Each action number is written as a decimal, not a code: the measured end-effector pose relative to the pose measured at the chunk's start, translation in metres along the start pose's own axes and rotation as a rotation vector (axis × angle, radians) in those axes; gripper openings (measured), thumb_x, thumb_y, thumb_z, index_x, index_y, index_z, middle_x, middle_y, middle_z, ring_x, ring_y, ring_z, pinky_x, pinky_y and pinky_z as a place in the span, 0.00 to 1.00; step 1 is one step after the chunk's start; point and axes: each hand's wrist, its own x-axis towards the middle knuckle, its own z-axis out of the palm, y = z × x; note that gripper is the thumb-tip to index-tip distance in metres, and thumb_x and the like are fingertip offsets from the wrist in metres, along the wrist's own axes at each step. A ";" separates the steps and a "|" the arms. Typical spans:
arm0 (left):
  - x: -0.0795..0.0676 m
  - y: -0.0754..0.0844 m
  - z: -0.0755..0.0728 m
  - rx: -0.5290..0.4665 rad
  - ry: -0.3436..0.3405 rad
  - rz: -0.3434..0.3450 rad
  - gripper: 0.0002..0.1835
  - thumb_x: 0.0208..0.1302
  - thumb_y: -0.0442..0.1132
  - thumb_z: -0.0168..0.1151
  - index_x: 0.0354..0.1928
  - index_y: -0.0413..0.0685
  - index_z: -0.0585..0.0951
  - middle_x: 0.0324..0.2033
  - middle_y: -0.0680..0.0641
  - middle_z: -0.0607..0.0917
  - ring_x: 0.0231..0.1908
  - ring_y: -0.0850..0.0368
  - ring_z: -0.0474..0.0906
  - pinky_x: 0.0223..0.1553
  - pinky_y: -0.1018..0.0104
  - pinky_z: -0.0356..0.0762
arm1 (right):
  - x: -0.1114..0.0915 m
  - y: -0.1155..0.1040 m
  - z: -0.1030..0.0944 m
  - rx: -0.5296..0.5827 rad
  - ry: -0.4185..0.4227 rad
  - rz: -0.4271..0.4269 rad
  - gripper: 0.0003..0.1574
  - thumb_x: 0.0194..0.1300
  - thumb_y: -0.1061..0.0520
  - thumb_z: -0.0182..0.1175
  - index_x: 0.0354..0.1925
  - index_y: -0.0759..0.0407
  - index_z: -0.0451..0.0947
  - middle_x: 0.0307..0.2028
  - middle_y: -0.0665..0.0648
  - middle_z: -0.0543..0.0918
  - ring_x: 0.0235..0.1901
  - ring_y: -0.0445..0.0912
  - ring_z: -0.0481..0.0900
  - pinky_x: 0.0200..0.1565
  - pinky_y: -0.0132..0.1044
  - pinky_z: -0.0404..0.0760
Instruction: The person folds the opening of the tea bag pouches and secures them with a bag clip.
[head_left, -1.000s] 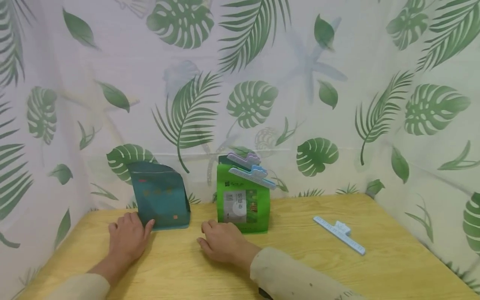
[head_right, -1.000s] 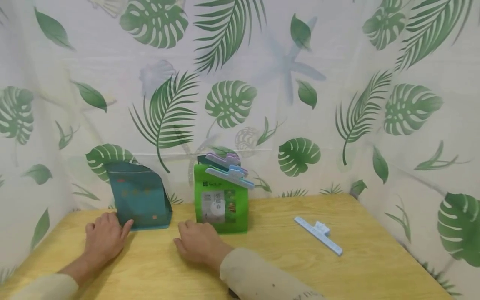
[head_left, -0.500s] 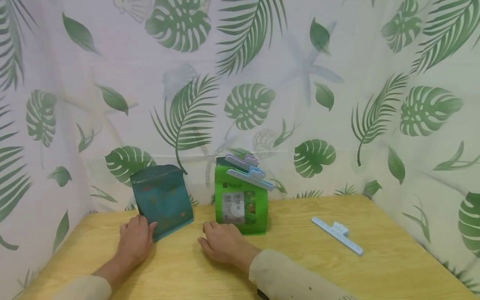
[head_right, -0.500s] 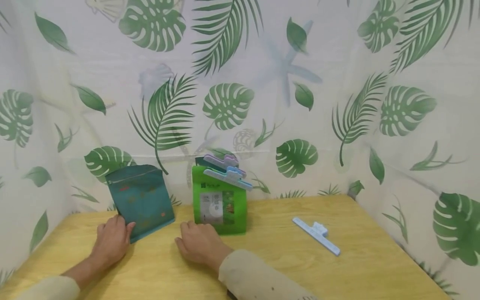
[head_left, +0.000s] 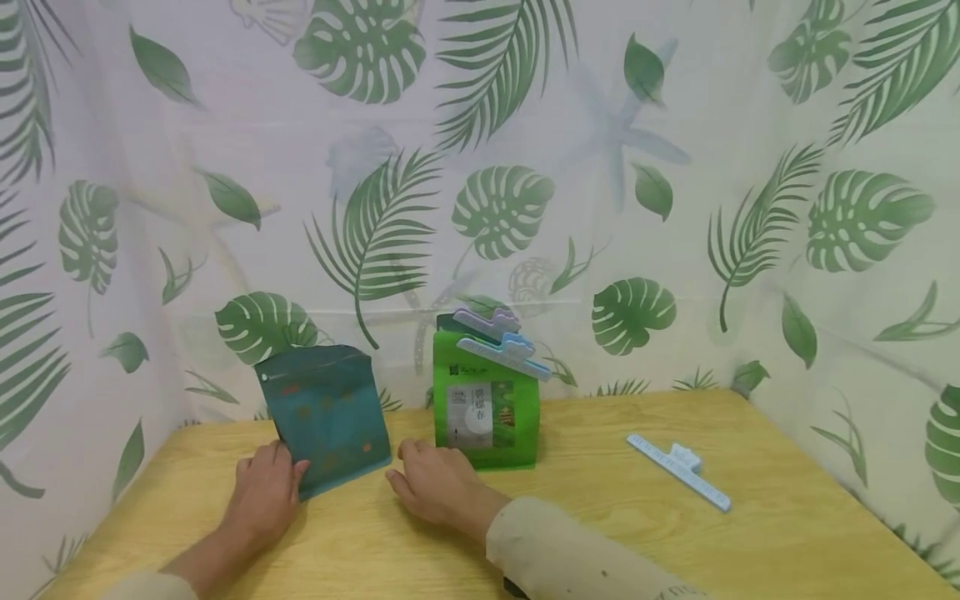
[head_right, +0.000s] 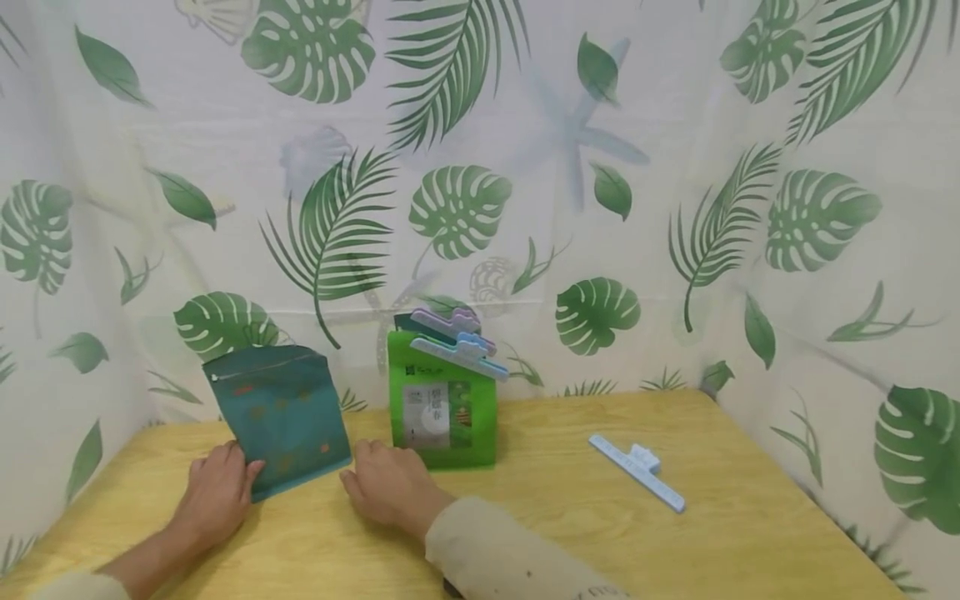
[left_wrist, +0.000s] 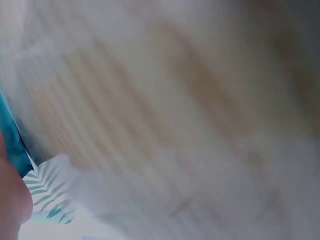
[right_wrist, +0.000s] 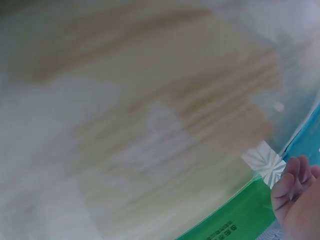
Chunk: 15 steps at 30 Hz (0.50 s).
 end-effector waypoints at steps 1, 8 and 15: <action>-0.001 0.000 -0.001 -0.004 0.001 0.007 0.12 0.70 0.36 0.59 0.38 0.29 0.73 0.37 0.35 0.77 0.41 0.40 0.73 0.41 0.47 0.66 | 0.001 -0.001 0.001 0.005 0.001 0.004 0.25 0.78 0.40 0.44 0.56 0.56 0.73 0.46 0.55 0.83 0.41 0.47 0.84 0.38 0.40 0.83; -0.010 -0.004 -0.004 -0.019 -0.024 0.066 0.15 0.70 0.35 0.59 0.44 0.23 0.74 0.41 0.33 0.79 0.43 0.40 0.75 0.42 0.45 0.69 | 0.003 -0.006 0.004 0.003 -0.003 0.015 0.27 0.78 0.40 0.45 0.59 0.58 0.72 0.47 0.55 0.84 0.42 0.47 0.85 0.37 0.40 0.83; -0.019 -0.008 -0.011 -0.119 0.000 0.175 0.14 0.70 0.34 0.59 0.48 0.27 0.74 0.42 0.35 0.79 0.42 0.41 0.76 0.43 0.42 0.74 | 0.003 -0.009 0.003 0.007 -0.032 -0.024 0.26 0.78 0.39 0.43 0.55 0.57 0.72 0.42 0.53 0.82 0.40 0.44 0.83 0.37 0.39 0.81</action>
